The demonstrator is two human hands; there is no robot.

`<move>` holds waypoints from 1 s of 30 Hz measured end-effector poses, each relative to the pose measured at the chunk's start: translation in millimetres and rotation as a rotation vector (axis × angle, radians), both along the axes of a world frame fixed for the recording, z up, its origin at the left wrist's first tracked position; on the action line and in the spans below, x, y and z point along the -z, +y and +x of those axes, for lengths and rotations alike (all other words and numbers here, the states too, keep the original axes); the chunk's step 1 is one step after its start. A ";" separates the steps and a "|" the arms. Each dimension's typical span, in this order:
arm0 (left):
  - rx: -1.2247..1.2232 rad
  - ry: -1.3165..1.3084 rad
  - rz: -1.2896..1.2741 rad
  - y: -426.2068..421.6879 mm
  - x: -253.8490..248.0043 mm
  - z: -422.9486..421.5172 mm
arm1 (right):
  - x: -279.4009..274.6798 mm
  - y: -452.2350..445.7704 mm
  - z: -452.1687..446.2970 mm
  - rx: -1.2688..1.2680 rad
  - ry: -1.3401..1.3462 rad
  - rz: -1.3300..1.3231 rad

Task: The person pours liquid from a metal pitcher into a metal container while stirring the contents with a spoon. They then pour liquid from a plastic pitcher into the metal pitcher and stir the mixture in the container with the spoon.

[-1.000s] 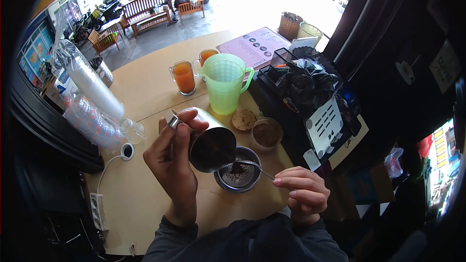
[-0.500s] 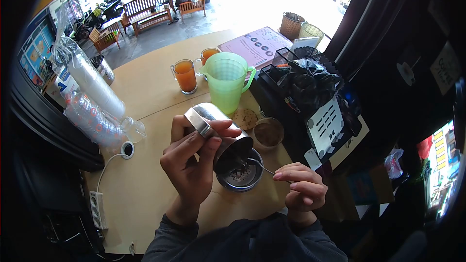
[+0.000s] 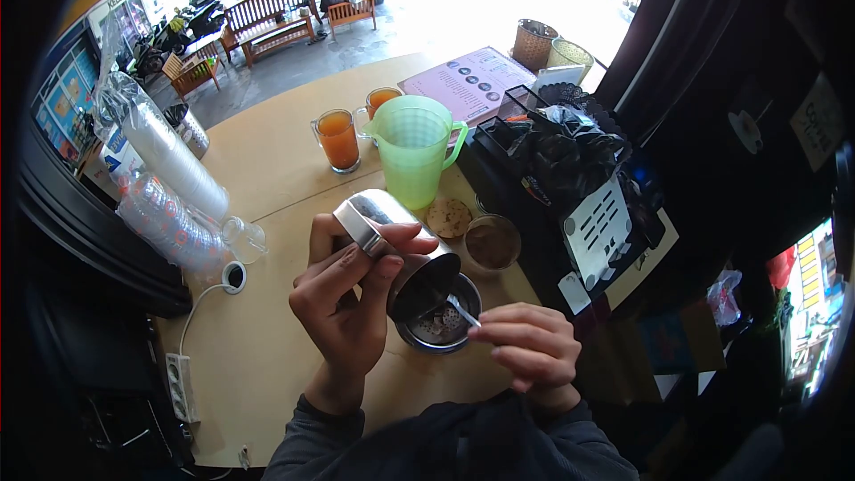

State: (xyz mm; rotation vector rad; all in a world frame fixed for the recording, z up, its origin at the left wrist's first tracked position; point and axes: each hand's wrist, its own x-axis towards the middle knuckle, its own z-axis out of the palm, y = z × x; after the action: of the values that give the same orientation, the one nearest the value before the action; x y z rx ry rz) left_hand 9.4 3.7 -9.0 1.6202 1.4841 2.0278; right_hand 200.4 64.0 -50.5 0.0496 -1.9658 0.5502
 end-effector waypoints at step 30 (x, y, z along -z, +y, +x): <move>-0.025 0.089 0.005 2.7 -2.9 -1.2 | -8.1 4.3 -6.6 0.023 -0.002 -0.161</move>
State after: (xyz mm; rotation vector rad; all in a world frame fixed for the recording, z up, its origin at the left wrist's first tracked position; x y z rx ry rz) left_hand 8.2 6.4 -6.1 1.7240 1.5372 1.9978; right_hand 193.8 68.3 -42.4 -0.0740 -1.9151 0.6916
